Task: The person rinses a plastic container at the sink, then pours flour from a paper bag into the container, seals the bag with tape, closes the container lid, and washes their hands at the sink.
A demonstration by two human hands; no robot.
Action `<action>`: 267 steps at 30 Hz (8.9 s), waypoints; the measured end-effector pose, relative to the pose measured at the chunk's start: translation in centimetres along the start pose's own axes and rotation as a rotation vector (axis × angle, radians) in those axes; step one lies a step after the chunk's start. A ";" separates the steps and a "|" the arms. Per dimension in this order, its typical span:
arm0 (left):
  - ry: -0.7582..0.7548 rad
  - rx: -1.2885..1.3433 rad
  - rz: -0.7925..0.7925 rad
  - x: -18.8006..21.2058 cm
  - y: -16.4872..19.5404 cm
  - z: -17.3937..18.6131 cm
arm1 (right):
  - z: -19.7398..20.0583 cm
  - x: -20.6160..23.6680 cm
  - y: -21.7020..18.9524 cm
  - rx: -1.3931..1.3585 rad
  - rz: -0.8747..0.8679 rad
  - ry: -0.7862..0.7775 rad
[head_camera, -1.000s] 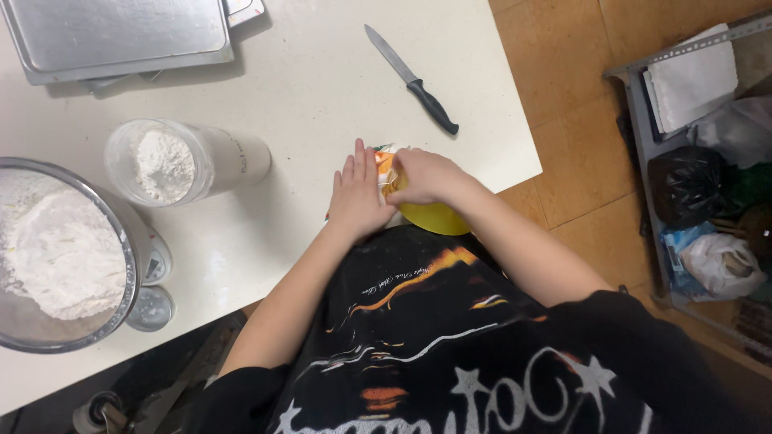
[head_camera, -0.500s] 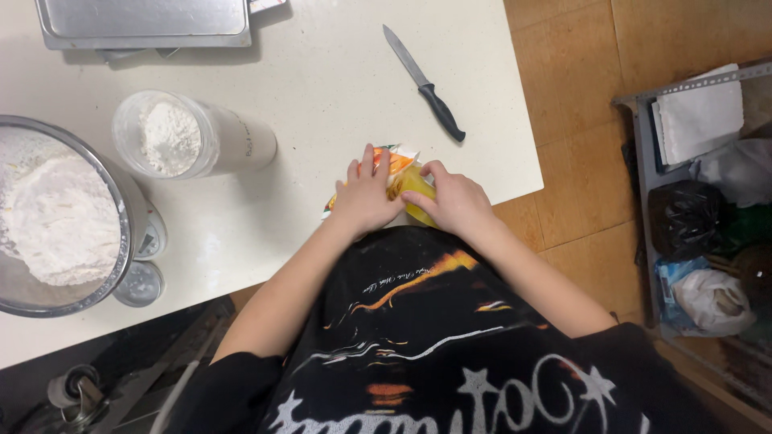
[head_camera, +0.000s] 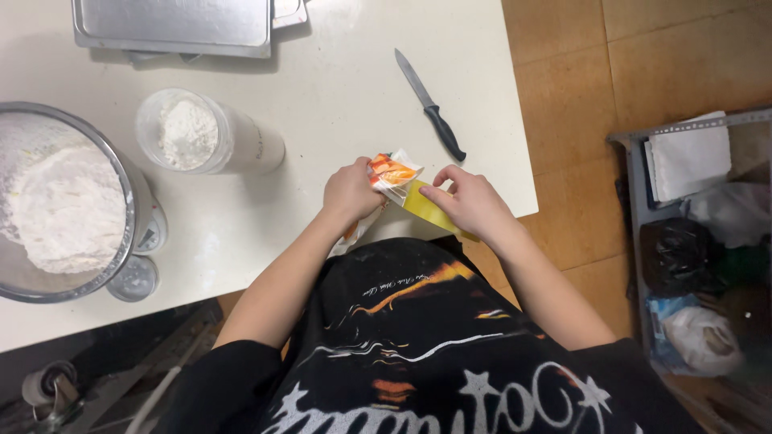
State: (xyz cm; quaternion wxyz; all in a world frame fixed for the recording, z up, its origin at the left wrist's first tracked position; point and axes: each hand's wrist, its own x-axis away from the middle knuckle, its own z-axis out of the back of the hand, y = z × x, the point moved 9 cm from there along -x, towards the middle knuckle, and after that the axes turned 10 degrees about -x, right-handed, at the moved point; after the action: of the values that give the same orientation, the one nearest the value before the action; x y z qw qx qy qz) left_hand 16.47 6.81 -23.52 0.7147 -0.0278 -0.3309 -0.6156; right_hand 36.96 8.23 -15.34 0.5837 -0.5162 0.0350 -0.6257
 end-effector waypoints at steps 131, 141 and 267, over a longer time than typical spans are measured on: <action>-0.379 0.973 -0.093 3.4 -1.0 3.7 | 0.5 -15.6 1.8 0.408 0.357 0.154; -0.212 0.420 -0.013 4.2 0.7 10.8 | -2.6 -0.6 7.7 -0.905 -0.034 -0.215; 0.386 1.491 -0.015 22.8 -21.4 -6.1 | -27.1 9.9 -11.3 0.009 0.923 -0.439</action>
State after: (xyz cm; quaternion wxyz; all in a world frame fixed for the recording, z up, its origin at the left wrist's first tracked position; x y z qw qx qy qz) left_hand 0.46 -20.71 -24.60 0.5855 0.5715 -0.5277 -0.2284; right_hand 12.59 -10.96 -14.59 0.7952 -0.5636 0.1333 -0.1796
